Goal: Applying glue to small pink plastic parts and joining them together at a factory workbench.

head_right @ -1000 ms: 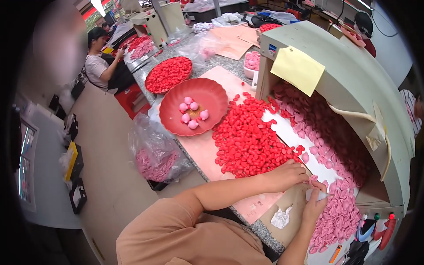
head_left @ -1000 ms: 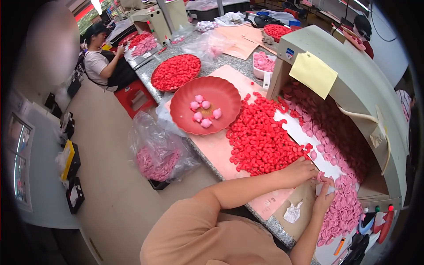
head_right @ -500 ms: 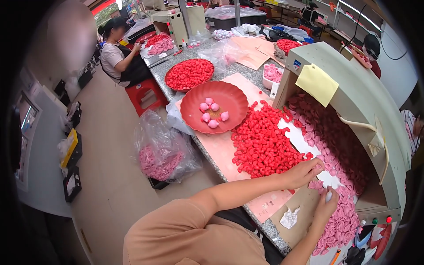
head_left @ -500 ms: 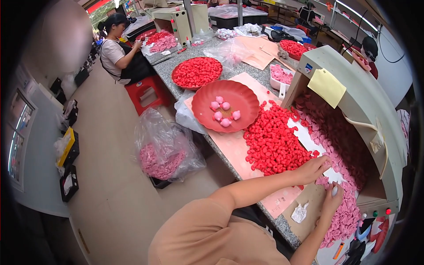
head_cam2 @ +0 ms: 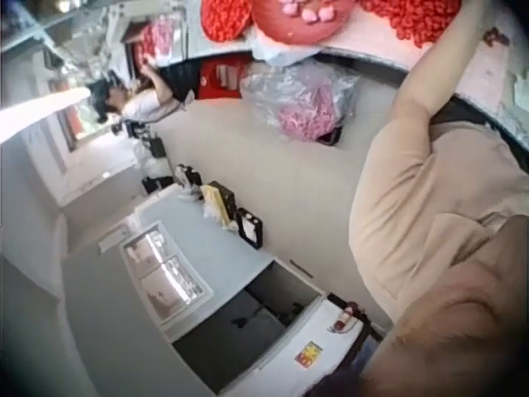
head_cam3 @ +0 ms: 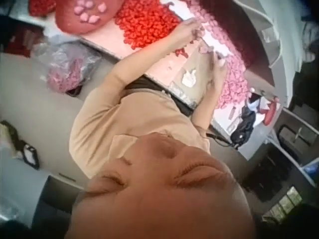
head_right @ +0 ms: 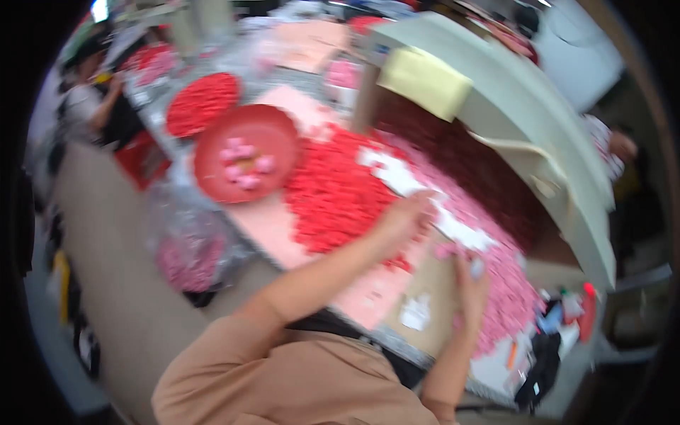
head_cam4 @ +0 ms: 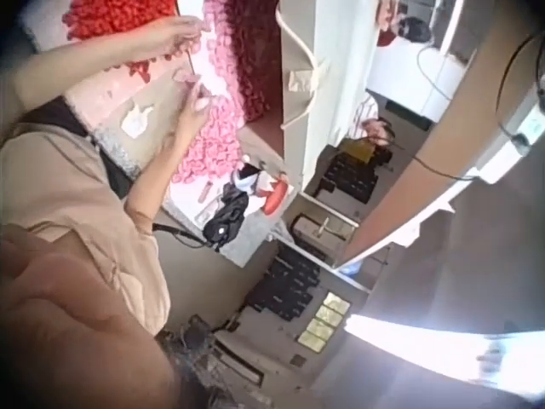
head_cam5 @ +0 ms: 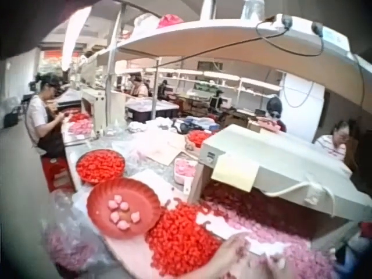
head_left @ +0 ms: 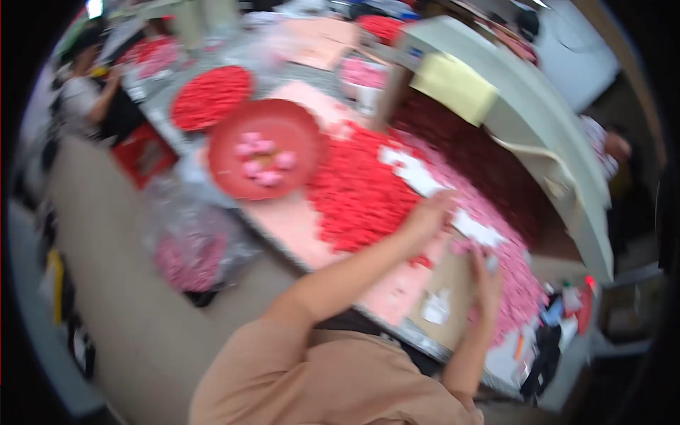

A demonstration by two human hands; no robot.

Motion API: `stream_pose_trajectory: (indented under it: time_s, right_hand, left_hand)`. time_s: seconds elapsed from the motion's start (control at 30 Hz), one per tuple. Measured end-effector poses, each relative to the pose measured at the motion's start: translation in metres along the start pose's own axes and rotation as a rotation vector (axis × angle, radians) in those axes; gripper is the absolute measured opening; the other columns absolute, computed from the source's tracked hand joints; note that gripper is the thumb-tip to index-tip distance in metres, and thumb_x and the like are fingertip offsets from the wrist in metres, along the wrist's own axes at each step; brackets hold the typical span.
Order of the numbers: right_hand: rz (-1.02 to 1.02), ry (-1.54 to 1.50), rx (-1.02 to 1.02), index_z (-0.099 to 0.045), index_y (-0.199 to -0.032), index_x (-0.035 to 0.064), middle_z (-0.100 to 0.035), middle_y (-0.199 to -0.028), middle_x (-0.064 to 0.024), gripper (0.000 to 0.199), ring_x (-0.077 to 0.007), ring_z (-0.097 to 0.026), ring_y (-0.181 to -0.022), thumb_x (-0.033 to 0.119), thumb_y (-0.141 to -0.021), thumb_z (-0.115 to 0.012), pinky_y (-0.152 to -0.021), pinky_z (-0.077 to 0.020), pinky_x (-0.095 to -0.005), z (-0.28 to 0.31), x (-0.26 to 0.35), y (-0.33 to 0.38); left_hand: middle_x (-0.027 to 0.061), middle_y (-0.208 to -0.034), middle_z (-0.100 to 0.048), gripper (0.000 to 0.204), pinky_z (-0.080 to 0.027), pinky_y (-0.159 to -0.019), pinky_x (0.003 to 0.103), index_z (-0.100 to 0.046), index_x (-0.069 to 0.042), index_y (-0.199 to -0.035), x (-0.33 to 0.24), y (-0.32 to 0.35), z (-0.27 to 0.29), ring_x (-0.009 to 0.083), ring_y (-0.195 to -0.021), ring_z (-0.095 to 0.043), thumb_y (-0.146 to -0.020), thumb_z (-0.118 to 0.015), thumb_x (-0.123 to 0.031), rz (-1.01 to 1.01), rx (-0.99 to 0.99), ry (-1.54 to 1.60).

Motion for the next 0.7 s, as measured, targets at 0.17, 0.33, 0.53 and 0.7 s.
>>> stream_pose_trajectory:
  time_s: [0.17,0.33,0.53,0.7]
  right_hand:
    - [0.463,0.120,-0.025,-0.062,-0.104,0.0000,-0.061,-0.088,-0.0062,0.029,-0.0166,-0.055,-0.084,0.017,-0.081,-0.066,-0.076,-0.0429,-0.0276,0.000,-0.012,-0.011]
    - [0.436,0.012,-0.198,-0.063,-0.098,0.0006,-0.062,-0.090,-0.0098,0.021,-0.0196,-0.057,-0.090,0.010,-0.080,-0.066,-0.080,-0.0434,-0.0288,0.011,-0.025,-0.012]
    - [0.561,0.001,0.177,-0.062,-0.092,0.0028,-0.061,-0.088,-0.0085,0.016,-0.0207,-0.058,-0.087,0.010,-0.078,-0.067,-0.077,-0.0446,-0.0306,-0.031,0.020,0.004]
    - [0.646,0.041,0.284,-0.060,-0.090,0.0019,-0.059,-0.088,-0.0102,0.019,-0.0258,-0.058,-0.082,0.011,-0.076,-0.069,-0.073,-0.0456,-0.0326,-0.054,0.019,0.002]
  left_hand:
    - [0.0076,-0.101,-0.056,0.038,-0.046,-0.076,0.026,-0.043,-0.001,-0.127,-0.009,-0.002,0.012,0.0154,-0.088,-0.055,-0.094,-0.044,-0.019,0.039,0.129,0.287]
    - [0.0109,-0.110,-0.053,0.041,-0.044,-0.092,0.037,-0.039,0.000,-0.129,-0.025,-0.006,-0.006,0.0238,-0.111,-0.051,-0.095,-0.045,-0.024,-0.040,0.072,0.316]
    - [0.0080,-0.113,-0.054,0.042,-0.043,-0.075,0.027,-0.040,-0.004,-0.130,-0.035,-0.009,0.010,0.0110,-0.082,-0.049,-0.096,-0.045,-0.026,-0.162,0.019,0.277]
    - [0.0076,-0.116,-0.052,0.041,-0.043,-0.076,0.027,-0.040,-0.004,-0.131,-0.039,-0.013,0.016,0.0111,-0.085,-0.049,-0.096,-0.045,-0.025,-0.179,0.012,0.318]
Point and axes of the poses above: each hand's wrist, its own y-axis away from the middle knuckle, its own z-axis out of the back of the hand, x = y × z, the point moved 1 cm from there along -y, towards the middle knuckle
